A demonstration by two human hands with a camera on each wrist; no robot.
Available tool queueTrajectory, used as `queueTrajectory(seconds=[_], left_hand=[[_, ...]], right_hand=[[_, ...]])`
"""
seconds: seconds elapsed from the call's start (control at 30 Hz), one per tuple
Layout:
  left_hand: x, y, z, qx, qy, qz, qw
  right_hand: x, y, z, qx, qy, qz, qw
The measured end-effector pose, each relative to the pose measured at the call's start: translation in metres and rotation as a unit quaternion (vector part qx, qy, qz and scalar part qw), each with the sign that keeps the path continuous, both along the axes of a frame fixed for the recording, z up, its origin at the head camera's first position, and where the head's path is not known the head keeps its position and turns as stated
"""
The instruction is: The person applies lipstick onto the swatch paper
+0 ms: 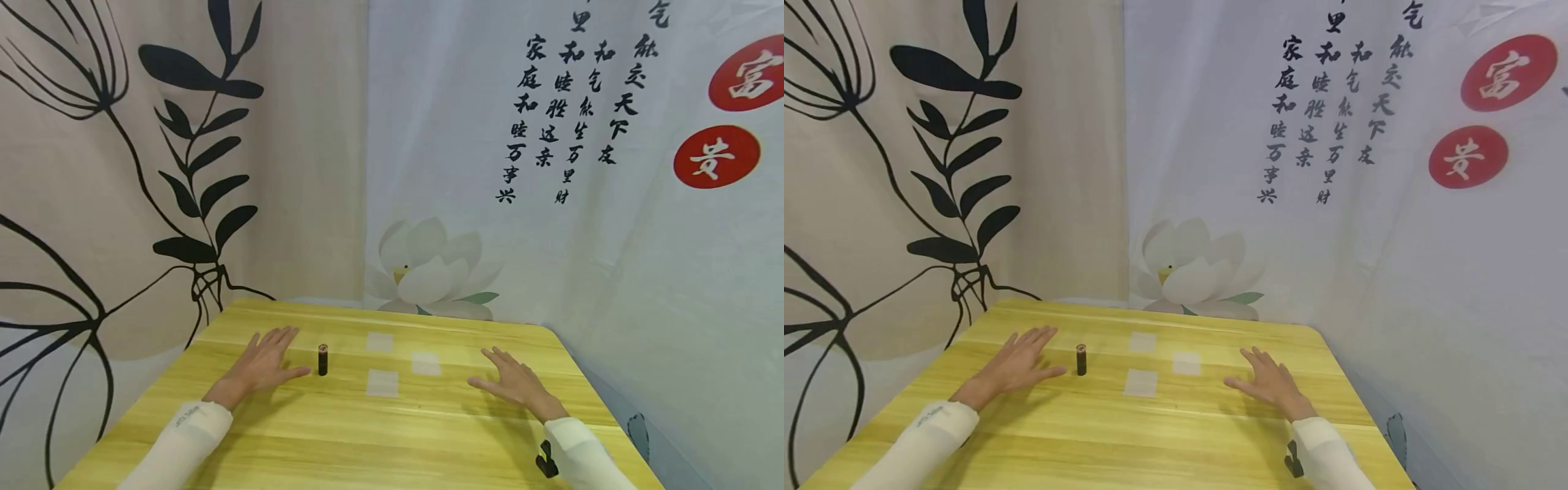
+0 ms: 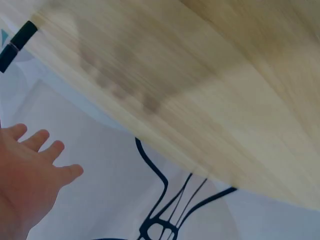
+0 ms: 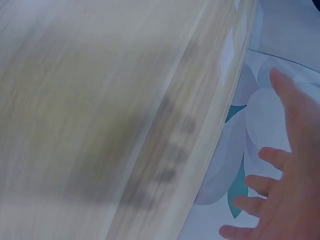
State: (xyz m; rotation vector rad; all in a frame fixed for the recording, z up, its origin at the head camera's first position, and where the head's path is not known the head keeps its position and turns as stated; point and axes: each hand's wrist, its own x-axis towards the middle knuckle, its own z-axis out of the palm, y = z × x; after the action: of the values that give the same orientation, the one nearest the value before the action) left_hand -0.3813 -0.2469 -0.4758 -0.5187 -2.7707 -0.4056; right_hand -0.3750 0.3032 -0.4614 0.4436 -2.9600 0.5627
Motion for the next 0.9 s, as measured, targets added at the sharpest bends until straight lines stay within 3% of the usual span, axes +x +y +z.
queueTrajectory(seconds=[0.47,0.63,0.9], left_hand=[[-0.004,0.023,-0.006,0.107,0.003,-0.009,0.9942],[-0.005,0.030,-0.005,0.147,-0.032,0.006,0.9886],[-0.008,0.040,-0.013,0.213,-0.103,0.020,0.9713]], right_hand=[[-0.009,-0.046,-0.004,-0.047,0.057,0.024,0.997],[-0.014,-0.067,-0.001,-0.057,0.067,0.034,0.996],[-0.015,-0.095,0.002,-0.077,0.062,0.057,0.993]])
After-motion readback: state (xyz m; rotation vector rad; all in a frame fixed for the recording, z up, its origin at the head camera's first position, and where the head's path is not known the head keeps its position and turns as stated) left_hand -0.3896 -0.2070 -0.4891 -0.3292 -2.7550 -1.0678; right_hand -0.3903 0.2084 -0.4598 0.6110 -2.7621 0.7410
